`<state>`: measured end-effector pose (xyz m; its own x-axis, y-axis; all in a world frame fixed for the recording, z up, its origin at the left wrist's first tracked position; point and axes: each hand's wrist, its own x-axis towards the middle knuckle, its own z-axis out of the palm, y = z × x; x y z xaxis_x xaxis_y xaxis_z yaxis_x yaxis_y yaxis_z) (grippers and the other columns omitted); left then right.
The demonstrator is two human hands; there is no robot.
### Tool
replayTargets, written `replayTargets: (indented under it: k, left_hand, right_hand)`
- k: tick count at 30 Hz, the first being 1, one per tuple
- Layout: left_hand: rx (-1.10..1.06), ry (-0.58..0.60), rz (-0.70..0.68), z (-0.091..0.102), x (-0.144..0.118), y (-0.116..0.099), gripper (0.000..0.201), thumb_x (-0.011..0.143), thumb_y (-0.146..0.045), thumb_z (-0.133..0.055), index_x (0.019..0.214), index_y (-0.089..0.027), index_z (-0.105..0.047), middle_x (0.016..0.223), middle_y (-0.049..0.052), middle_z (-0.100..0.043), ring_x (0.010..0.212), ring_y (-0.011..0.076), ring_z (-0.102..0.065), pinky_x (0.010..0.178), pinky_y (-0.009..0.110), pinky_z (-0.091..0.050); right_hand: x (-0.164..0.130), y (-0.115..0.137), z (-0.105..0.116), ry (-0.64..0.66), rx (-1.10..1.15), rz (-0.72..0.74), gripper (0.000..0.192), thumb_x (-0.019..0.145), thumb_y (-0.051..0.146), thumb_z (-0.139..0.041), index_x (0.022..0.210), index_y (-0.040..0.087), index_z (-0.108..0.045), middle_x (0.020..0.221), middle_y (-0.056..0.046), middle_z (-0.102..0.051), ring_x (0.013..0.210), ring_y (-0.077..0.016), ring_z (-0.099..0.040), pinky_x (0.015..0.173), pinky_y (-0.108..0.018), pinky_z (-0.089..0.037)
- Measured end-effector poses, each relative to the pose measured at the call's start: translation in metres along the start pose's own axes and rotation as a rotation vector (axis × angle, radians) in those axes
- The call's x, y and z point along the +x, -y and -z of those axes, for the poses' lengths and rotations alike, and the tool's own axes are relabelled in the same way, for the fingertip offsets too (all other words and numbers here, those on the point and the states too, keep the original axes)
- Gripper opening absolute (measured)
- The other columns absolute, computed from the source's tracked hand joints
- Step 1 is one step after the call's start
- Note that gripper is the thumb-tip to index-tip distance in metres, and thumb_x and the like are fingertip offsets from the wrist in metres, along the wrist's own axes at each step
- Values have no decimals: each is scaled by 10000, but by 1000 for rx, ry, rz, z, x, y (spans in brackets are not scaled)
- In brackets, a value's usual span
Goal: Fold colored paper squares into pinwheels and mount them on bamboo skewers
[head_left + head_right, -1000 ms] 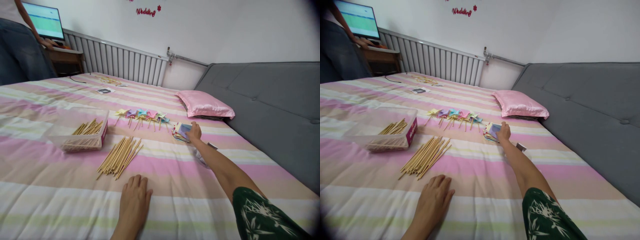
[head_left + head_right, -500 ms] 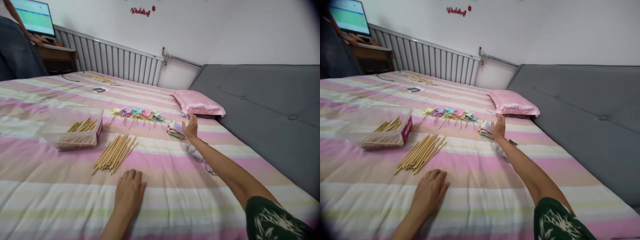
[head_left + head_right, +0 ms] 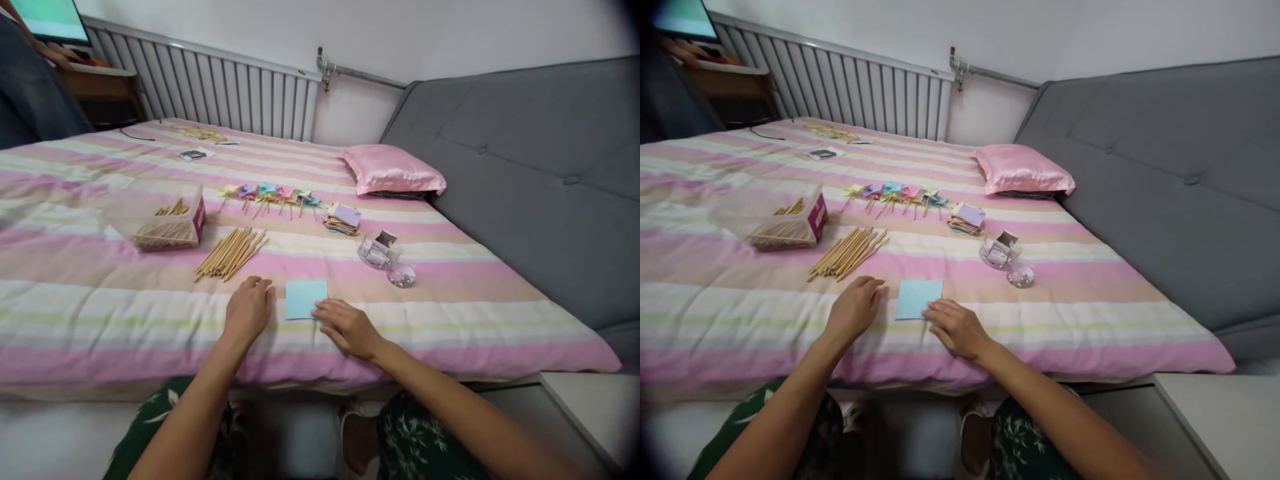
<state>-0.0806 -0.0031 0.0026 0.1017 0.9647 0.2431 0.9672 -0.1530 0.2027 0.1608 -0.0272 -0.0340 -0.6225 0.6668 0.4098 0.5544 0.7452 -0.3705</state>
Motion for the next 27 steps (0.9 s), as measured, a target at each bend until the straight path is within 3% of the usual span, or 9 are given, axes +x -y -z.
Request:
replayTargets:
  k: [3,7,11,14,20,27]
  left_hand:
    - [7,-14,-19,-1,-4,-14,362,903,-231,-313,1093,-121,-601,1127,138,-608,1010,241,-589,859,359,-456]
    - [19,-63,-188,-7,3,-38,390,917,-245,-314,1212,-88,-515,1305,166,-514,1221,247,-456,994,388,-374]
    - [21,14,-341,-22,12,-59,464,920,-279,-313,1311,-52,-416,1381,180,-440,1312,247,-348,1053,404,-308]
    - [38,99,-355,-41,11,-63,507,908,-290,-321,1354,-56,-368,1423,180,-374,1342,254,-287,1073,418,-269]
    - [82,105,-341,-69,3,-53,546,897,-312,-307,1377,-52,-340,1448,161,-336,1358,249,-248,1104,407,-187]
    - [132,107,-269,-66,6,-57,590,897,-385,-301,1373,-40,-346,1444,167,-341,1355,262,-254,1103,403,-166]
  right_hand:
    - [-6,7,23,-64,-15,-53,369,814,392,-579,1114,181,-625,1196,-121,-617,1123,-238,-559,972,-418,-434]
    - [4,10,39,-227,-20,-265,331,891,362,-451,1136,205,-607,1128,-95,-654,1080,-228,-577,946,-422,-436]
    - [25,4,22,-81,-37,-300,566,910,460,-342,1372,133,-360,1424,-144,-377,1323,-252,-331,1072,-470,-271]
    - [36,-3,-1,50,-34,-322,635,915,515,-246,1427,138,-233,1492,-127,-232,1380,-249,-192,1103,-488,-173]
    - [37,-12,-26,137,-69,-397,740,887,590,-214,1434,92,-202,1492,-139,-223,1387,-266,-153,1119,-474,-116]
    - [38,-13,-25,115,-71,-446,754,873,616,-231,1424,102,-241,1496,-133,-215,1392,-263,-133,1121,-478,-109]
